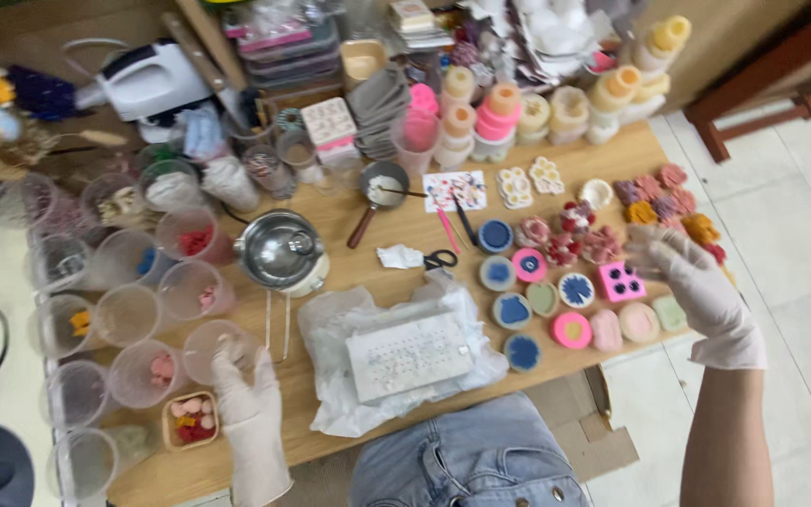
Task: The person arranges small decorative wax pieces in a pink silicone mold and then pours liquid wax from a small metal pitcher into the mold cavities.
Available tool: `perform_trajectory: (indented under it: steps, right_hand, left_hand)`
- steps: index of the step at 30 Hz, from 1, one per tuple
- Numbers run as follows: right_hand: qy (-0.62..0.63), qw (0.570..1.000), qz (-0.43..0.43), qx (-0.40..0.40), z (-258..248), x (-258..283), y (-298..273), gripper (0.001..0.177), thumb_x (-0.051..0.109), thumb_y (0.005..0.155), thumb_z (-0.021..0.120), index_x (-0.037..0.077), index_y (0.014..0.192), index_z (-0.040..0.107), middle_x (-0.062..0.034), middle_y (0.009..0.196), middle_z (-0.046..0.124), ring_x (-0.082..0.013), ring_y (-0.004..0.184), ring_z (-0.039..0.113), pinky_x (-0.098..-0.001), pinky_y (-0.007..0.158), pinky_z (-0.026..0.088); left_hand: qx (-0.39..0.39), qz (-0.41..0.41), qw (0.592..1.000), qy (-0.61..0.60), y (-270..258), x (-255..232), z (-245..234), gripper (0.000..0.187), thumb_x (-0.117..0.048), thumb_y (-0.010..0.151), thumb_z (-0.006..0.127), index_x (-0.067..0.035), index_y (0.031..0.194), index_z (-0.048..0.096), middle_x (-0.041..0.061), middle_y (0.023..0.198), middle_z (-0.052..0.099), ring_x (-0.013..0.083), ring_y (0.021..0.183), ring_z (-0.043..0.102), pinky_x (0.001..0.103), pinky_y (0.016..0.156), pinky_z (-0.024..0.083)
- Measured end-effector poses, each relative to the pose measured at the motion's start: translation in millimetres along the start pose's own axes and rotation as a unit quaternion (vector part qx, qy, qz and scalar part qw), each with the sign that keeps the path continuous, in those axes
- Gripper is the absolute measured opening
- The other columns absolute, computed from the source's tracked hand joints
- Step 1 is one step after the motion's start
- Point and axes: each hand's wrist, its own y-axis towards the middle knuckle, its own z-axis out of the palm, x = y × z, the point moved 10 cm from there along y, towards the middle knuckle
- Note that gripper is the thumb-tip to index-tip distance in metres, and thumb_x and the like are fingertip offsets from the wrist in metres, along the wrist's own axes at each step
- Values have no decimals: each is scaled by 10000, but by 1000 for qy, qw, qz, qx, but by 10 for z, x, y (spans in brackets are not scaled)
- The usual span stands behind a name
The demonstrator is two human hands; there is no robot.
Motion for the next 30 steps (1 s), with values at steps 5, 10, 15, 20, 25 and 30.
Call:
perform_trajectory:
  steps: [5,10,15,20,25,30]
  right_hand:
    - [-126,955,67,260,1743,98,219,403,284,957,616,79,1291,713,-30,1085,734,-128,979,648,-305,887,530]
    - [-220,910,-131,327,3498,697,356,350,291,946,652,95,1232,702,-19,1175,763,-144,999,698,-312,893,567]
    - [-465,729,-419,276,4900,924,365,298,217,891,700,212,1189,711,-103,972,735,-310,913,710,-450,791,542]
    - [-544,597,-503,308,5843,524,532,210,266,791,764,182,982,740,-94,926,714,-300,865,706,-456,721,529]
    - [-620,485,-522,329,6042,259,523,124,224,833,729,176,948,722,-105,882,700,-290,858,706,-438,788,544]
    - [-459,647,-513,327,5855,563,743,192,265,806,739,109,914,710,-139,866,694,-358,811,693,-490,711,548]
  left_hand:
    - [-12,-24,1000,16,203,95,294,520,-210,961,690,-6,1406,513,260,1334,629,406,1242,599,480,1039,458]
    - [32,-50,998,27,336,-124,351,452,-307,991,619,-17,1336,585,282,1291,653,430,1209,614,479,1014,479]
    - [103,-124,987,23,542,-76,442,429,-329,997,583,-49,1320,619,235,1234,697,389,1159,651,455,975,504]
    - [154,-175,972,12,549,86,589,465,-351,970,585,-42,1316,612,231,1168,718,387,1101,689,457,927,532]
    - [204,-238,946,-81,434,598,1054,466,-359,973,601,-38,1310,576,153,894,769,259,703,749,377,660,568]
    - [230,-344,870,-269,271,744,1395,402,-417,1021,608,-42,1066,749,66,658,691,110,465,545,272,452,424]
